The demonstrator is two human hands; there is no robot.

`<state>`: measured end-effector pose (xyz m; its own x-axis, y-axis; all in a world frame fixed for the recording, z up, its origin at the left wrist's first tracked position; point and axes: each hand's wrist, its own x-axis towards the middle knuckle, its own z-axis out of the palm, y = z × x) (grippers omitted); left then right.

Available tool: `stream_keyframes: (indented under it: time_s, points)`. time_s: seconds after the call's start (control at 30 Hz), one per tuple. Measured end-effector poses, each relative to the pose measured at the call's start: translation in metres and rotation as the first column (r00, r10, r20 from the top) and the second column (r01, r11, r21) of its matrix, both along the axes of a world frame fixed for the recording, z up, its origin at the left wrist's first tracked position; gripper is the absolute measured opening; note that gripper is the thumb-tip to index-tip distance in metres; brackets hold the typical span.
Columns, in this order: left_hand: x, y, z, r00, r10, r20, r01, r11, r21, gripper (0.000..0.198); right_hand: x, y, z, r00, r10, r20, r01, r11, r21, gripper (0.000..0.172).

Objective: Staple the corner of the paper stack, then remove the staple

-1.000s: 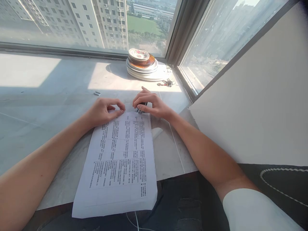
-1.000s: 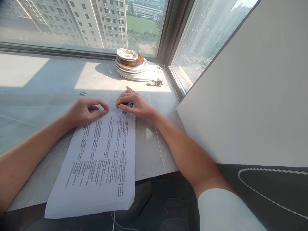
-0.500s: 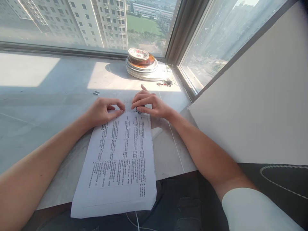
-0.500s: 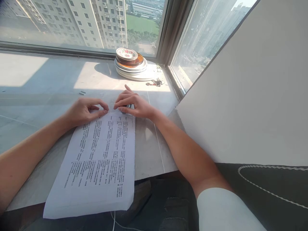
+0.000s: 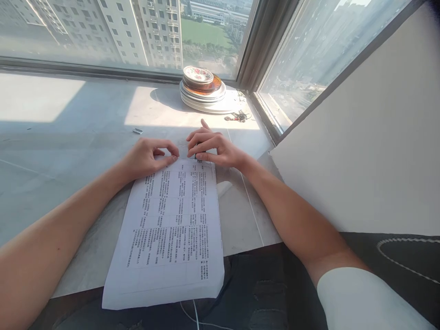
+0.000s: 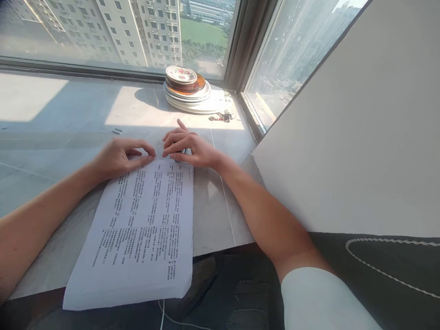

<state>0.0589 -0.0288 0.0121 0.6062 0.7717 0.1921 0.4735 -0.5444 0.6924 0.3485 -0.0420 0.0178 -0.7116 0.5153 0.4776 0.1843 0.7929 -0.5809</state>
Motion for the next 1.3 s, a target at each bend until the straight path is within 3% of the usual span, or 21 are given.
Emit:
stream_keyframes:
  time_s: [0.5, 0.87, 1.1, 1.3]
  points:
    - [-0.0007, 0.0012, -0.0032, 1.0, -0.001, 0.005, 0.001, 1.0, 0.001, 0.017, 0.0, 0.0004, -0.0009, 0.998, 0.068, -0.008, -0.069, 0.995, -0.069, 0.023]
    - [-0.0005, 0.0019, -0.0021, 0.999, -0.001, 0.035, 0.002, 1.0, -0.015, 0.017, 0.0001, -0.001, -0.0027, 1.0, 0.0, 0.019, 0.001, 1.0, -0.027, 0.025]
    - [-0.0009, 0.0034, -0.0033, 0.999, -0.007, 0.045, 0.008, 1.0, -0.023, 0.015, 0.0026, 0.0035, -0.0072, 0.992, -0.071, -0.107, 0.067, 0.997, -0.041, 0.026]
    - [0.0009, 0.002, -0.002, 0.999, 0.009, 0.054, -0.007, 1.0, -0.028, 0.018, 0.0017, 0.0034, -0.0064, 0.985, -0.052, -0.166, 0.044, 0.998, -0.053, 0.024]
